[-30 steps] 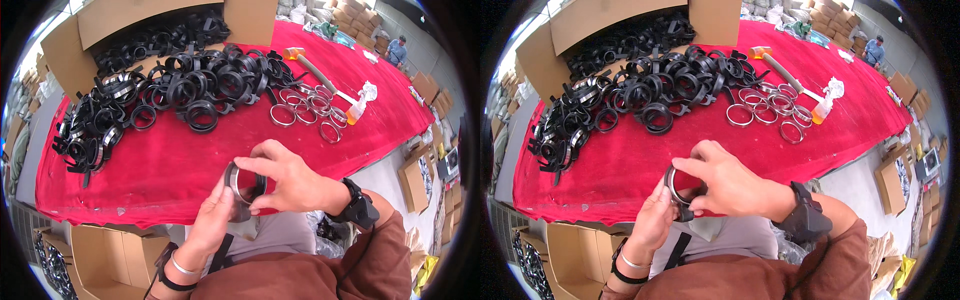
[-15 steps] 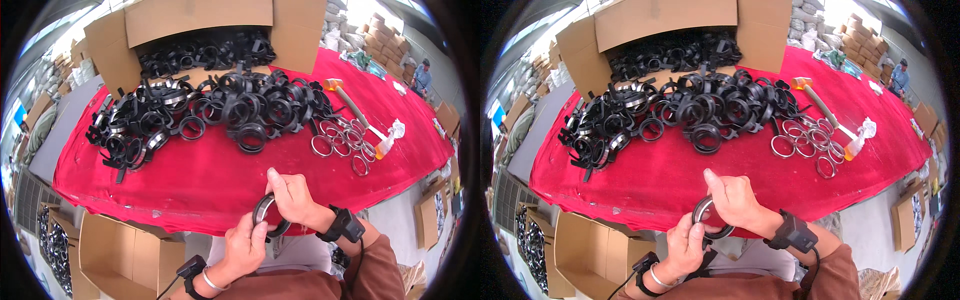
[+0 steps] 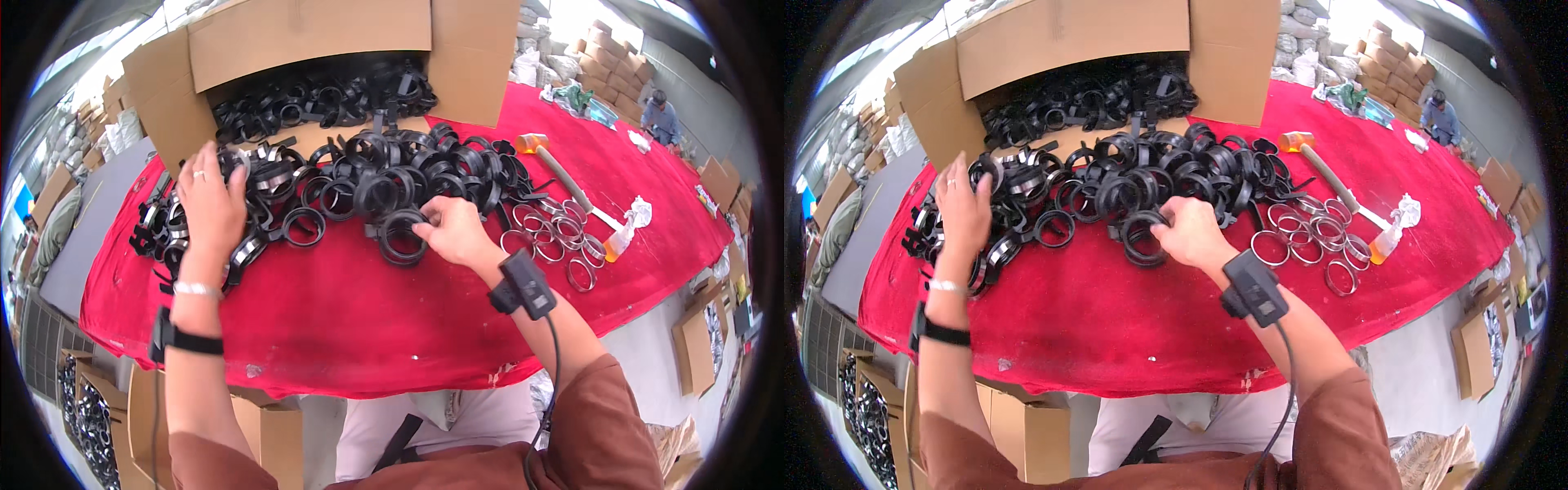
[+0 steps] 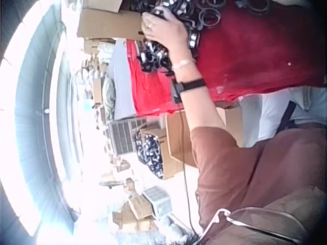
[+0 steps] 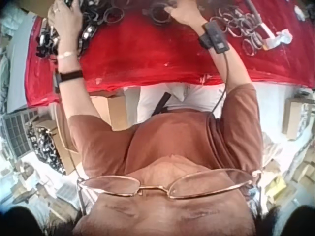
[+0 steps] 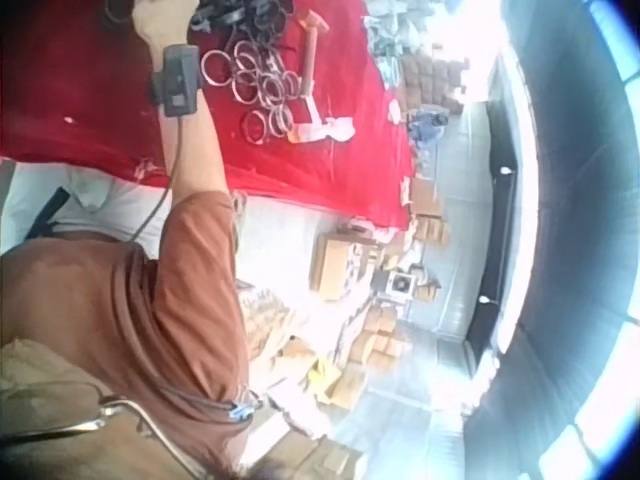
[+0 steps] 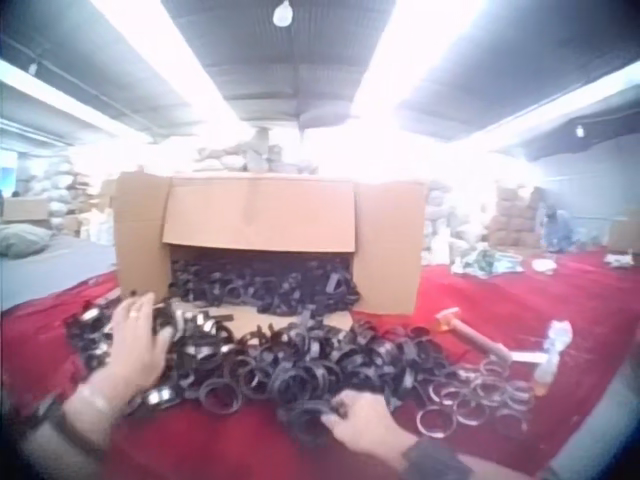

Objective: Assembling black plastic circular brackets with silver metal rings.

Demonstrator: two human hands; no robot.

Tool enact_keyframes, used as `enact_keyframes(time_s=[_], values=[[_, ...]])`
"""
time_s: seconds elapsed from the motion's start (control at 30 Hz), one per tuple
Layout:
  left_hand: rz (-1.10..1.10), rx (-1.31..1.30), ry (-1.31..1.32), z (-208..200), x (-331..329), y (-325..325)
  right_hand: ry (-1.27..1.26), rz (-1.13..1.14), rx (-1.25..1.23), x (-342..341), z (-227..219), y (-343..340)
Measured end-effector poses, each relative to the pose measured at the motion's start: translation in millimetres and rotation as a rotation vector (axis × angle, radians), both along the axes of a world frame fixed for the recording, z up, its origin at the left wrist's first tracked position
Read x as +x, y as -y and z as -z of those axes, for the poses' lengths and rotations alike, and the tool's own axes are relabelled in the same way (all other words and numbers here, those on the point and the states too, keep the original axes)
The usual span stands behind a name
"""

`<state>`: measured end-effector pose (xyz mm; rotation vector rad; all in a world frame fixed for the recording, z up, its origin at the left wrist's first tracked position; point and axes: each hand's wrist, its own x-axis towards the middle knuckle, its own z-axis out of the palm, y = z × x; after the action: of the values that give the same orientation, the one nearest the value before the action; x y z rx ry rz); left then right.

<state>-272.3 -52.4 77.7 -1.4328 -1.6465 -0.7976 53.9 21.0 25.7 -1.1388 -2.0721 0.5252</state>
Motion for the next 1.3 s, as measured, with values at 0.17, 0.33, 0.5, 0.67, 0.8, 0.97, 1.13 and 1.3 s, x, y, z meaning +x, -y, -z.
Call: enact_keyframes(time_s=[0.17,0.33,0.5,0.67,0.8,0.97,1.13,1.3], values=[[0.768,-0.273,0.27,52.2,146.5,21.4,-0.1,-0.161,-0.321,42.8,-11.5,1.3],[0.827,-0.861,0.637,70.6,178.5,57.1,-0.136,-0.329,-0.26,84.1,7.9,61.8],[0.796,-1.056,0.788,49.6,193.8,79.3,0.198,0.441,0.033,164.4,40.6,51.8],[0.928,-0.957,1.333,59.6,218.4,98.1,0.381,0.575,0.054,151.1,43.1,29.9],[0.956,-0.951,1.503,65.8,225.7,111.4,0.455,0.618,-0.017,131.2,47.3,10.7],[1.025,-0.762,1.92,69.3,217.3,132.4,0.201,0.196,0.4,150.8,48.4,34.3],[1.211,-0.666,2.036,87.3,210.8,137.8,0.218,-0.081,0.613,164.7,41.9,59.2],[1.207,-0.594,2.109,80.7,226.4,137.2,0.135,-0.165,0.682,163.1,31.6,75.3]])
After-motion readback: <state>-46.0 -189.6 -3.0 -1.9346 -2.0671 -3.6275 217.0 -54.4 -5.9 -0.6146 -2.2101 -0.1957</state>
